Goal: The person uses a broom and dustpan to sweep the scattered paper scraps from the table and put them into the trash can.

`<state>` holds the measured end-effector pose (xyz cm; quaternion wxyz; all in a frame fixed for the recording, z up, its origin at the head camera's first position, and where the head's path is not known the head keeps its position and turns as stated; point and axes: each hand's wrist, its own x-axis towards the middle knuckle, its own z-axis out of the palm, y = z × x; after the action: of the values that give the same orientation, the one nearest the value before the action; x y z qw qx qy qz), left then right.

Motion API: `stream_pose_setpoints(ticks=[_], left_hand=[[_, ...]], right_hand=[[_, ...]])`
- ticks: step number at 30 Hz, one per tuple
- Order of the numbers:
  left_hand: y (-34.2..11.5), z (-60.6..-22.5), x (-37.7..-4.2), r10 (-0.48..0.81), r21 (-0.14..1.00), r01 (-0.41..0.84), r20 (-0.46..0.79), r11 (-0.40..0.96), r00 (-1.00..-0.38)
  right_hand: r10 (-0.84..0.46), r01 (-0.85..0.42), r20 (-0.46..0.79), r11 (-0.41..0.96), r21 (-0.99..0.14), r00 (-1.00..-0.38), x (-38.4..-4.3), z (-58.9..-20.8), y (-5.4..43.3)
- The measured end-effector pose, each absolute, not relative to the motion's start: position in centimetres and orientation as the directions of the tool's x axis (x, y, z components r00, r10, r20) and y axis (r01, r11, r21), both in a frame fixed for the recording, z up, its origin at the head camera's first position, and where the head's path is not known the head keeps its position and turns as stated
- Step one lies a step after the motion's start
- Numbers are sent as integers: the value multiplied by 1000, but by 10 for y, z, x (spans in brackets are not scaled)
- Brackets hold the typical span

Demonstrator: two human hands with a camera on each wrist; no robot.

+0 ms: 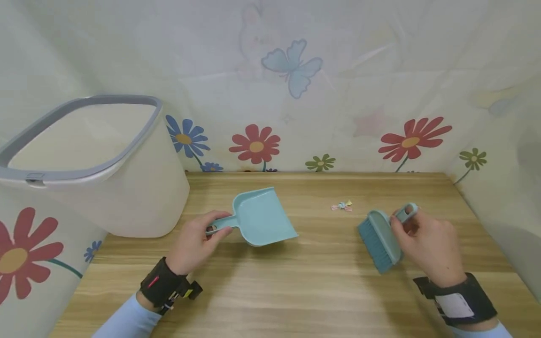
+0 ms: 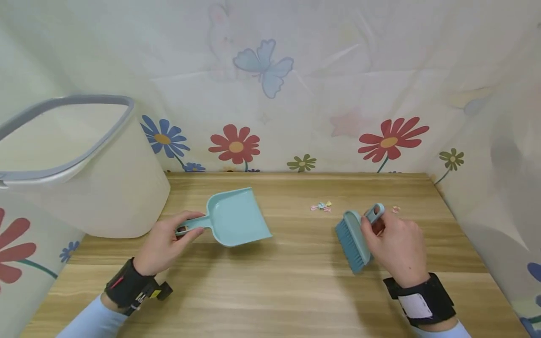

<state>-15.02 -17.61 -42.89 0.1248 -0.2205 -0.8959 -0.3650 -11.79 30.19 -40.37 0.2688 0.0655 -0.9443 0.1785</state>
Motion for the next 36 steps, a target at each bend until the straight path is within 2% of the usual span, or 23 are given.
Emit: stream_pose_setpoints(ticks=[7,13,36], left_hand=[[-160,-449,-150,364,652,406,207,640,-908],[-152,-457,-148,382,661,362,122,658,-916],[-146,-470,-151,422,601,352,27,717,-906]], right_hand=[[-28,-217,530,929,-298,-847,-120,-406,303],[-19,-200,506,931,-305,-862,-119,-407,303],[-7,-218,513,910,-353,-858,-116,-403,305]])
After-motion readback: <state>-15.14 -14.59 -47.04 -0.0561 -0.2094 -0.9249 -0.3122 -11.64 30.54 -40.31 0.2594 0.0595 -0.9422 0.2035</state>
